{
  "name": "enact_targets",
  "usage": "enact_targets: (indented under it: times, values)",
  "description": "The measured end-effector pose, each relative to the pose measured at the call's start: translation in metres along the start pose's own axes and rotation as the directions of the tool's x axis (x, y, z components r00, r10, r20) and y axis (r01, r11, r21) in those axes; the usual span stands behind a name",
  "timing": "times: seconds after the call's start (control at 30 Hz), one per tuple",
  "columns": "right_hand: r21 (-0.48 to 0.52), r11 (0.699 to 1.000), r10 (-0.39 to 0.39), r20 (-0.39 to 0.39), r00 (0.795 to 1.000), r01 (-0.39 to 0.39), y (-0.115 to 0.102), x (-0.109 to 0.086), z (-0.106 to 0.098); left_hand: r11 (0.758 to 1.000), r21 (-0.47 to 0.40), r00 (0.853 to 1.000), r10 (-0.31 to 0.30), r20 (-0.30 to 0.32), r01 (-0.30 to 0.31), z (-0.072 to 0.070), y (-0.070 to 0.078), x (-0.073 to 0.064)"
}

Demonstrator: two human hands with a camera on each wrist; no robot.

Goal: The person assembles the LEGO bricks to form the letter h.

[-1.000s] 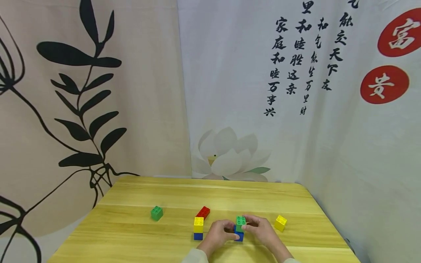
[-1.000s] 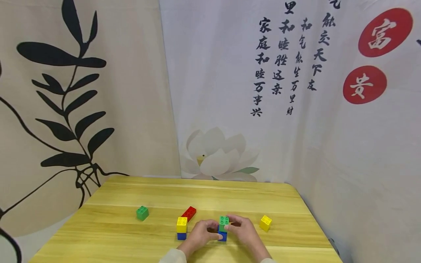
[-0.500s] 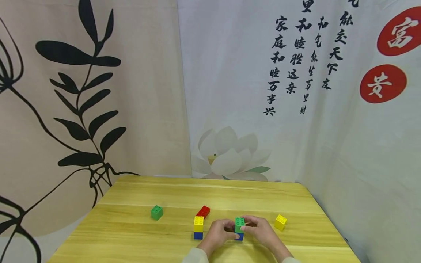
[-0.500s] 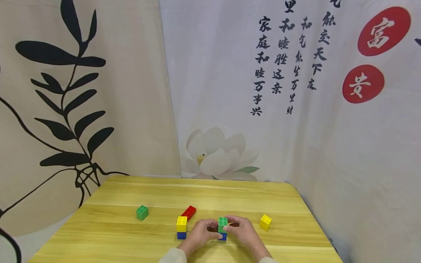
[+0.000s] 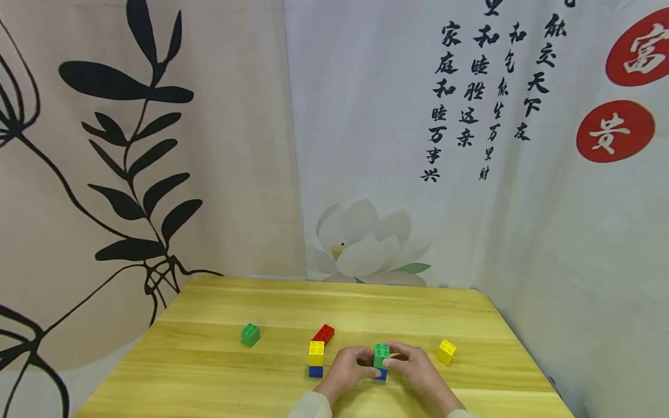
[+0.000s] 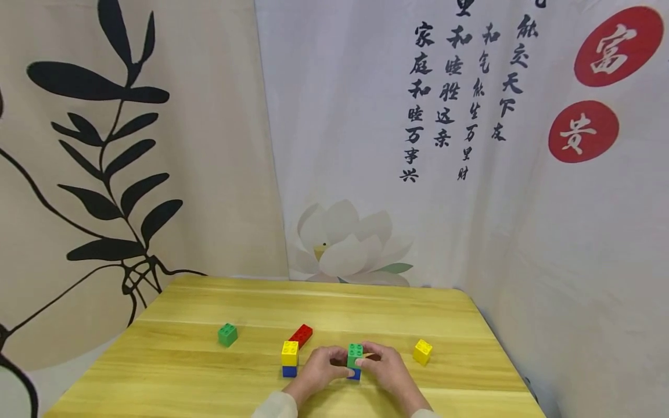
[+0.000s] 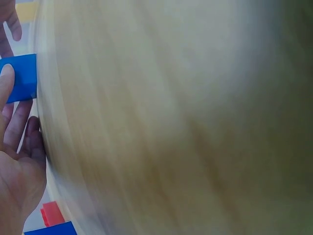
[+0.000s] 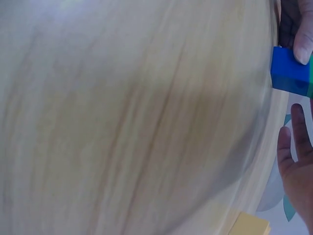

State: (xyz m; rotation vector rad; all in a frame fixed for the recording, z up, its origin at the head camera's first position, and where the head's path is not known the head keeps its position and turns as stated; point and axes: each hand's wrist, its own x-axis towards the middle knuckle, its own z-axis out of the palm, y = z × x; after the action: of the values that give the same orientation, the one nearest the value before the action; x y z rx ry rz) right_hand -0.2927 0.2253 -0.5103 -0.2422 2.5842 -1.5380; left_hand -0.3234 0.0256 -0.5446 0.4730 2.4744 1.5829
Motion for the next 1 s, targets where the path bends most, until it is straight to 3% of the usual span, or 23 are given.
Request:
enact_targets:
  times: [0.47,1.0]
  values:
    - [0.025,0.999,-0.043,0.019,0.999,0.043,0.0095,0.0017,0.0,1.0,-0.015,1.0,0.01,0.014,-0.01,0.002,0.0015,-0.0023]
    - [0.015,0.999,-0.037,0.025,0.999,0.037,0.0066,0.0053,-0.0023,1.0,0.014,1.0,-0.008,0.014,0.008,0.0017,0.0043,-0.0023]
